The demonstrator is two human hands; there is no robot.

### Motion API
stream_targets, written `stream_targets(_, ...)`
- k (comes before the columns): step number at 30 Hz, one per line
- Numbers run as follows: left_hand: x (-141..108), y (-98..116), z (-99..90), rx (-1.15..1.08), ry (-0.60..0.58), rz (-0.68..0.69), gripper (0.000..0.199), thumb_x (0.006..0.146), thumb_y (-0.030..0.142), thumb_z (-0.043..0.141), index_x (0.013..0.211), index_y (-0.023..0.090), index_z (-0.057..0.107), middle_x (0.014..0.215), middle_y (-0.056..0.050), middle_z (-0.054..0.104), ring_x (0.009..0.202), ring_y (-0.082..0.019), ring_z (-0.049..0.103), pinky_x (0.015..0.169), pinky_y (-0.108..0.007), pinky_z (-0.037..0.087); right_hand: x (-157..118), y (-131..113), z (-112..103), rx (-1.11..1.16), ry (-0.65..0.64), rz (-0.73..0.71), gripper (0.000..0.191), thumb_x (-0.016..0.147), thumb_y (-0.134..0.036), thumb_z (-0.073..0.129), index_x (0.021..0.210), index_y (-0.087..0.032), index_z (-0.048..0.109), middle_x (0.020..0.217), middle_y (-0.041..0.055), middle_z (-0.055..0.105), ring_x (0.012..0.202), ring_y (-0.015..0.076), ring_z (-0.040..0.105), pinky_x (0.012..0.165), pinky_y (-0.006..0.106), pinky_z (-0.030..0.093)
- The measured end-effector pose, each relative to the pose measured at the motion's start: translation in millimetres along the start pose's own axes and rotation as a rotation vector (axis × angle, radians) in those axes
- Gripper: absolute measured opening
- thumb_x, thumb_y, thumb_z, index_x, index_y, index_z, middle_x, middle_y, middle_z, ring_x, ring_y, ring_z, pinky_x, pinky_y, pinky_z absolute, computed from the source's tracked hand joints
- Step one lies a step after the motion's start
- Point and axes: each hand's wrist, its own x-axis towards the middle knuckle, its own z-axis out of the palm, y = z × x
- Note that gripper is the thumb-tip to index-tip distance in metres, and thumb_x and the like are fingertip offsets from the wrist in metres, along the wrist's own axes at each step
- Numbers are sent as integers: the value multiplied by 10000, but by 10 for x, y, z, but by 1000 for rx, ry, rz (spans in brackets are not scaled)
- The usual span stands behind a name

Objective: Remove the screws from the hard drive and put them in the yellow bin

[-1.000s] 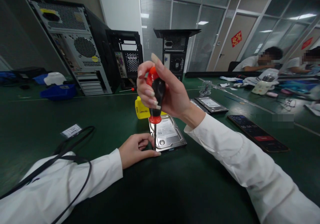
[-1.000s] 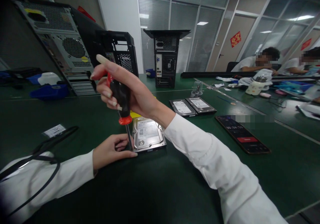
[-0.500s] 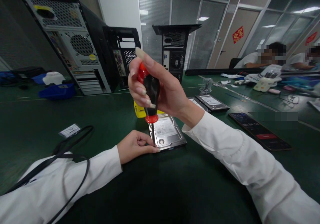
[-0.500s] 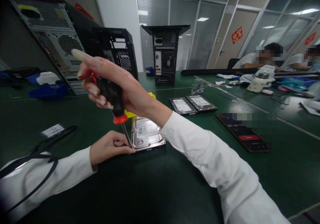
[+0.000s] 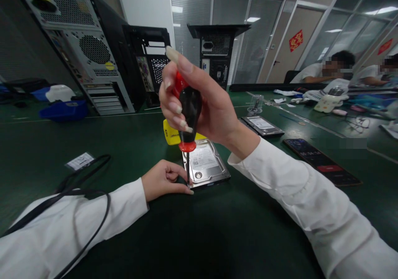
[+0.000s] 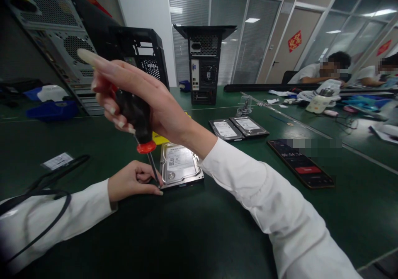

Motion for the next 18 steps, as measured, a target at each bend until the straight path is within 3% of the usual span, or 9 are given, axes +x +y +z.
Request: stream_targets(18,21,-27,2,18,-18,-6,291,623,326,755,759,76,696,422,122,228,439,-55,144,457,-221,102,-7,19,73,10,137,-34,280,878,-365,469,696,-152,479,511,-65,438,378,30,361,341,127,308)
